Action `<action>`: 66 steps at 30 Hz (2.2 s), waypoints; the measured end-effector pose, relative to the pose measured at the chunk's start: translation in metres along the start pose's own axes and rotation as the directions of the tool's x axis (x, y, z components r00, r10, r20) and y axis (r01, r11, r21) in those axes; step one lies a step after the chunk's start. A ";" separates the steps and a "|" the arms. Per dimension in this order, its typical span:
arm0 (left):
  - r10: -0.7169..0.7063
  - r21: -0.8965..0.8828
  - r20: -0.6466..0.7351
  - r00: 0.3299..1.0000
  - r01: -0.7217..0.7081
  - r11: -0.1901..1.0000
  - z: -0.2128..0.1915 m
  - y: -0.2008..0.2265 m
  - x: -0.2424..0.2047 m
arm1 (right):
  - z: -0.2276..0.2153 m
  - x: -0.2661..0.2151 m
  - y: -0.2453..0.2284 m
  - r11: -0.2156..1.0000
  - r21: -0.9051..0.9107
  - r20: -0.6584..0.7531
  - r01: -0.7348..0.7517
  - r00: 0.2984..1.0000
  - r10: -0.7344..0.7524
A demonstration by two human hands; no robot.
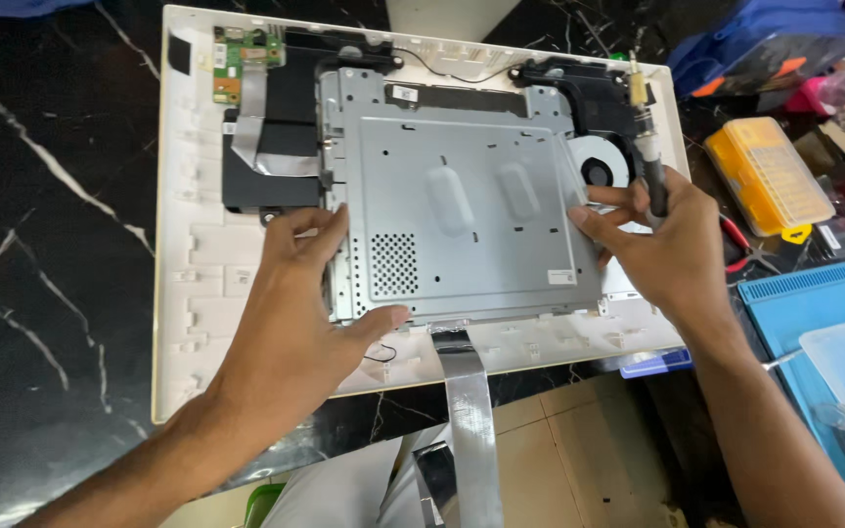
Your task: The person uses a screwdriver to attach a metal casing to a white plastic housing containing a circuit board. They align the casing, insert screws, and tighten them to secure the components together.
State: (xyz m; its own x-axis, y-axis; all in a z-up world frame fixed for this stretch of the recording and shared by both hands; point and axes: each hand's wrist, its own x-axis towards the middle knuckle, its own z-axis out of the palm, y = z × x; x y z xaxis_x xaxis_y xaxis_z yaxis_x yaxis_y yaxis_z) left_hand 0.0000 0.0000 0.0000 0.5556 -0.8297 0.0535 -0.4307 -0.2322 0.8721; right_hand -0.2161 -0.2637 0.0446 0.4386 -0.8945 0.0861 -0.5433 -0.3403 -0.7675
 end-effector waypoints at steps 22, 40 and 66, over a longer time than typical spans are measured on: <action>-0.155 0.222 -0.072 0.985 0.167 0.961 0.015 -0.018 -0.007 | 0.004 0.012 0.015 0.979 0.176 0.025 0.104 0.994 -0.110; -0.240 0.238 -0.126 0.963 0.264 0.935 0.016 0.004 -0.011 | -0.029 0.048 0.025 0.967 0.246 0.349 0.061 0.925 -0.147; 0.027 0.119 -0.204 0.979 -0.003 0.993 0.034 0.004 -0.018 | -0.035 0.042 0.052 0.942 0.201 0.309 0.268 0.895 -0.320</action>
State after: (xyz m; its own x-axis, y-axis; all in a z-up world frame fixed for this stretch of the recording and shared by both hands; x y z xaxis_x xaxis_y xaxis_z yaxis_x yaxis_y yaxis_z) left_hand -0.0358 -0.0033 -0.0138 0.6770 -0.7147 0.1756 -0.5142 -0.2887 0.8076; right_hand -0.2511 -0.3288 0.0308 0.7882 -0.6024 0.1262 -0.2510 -0.5019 -0.8277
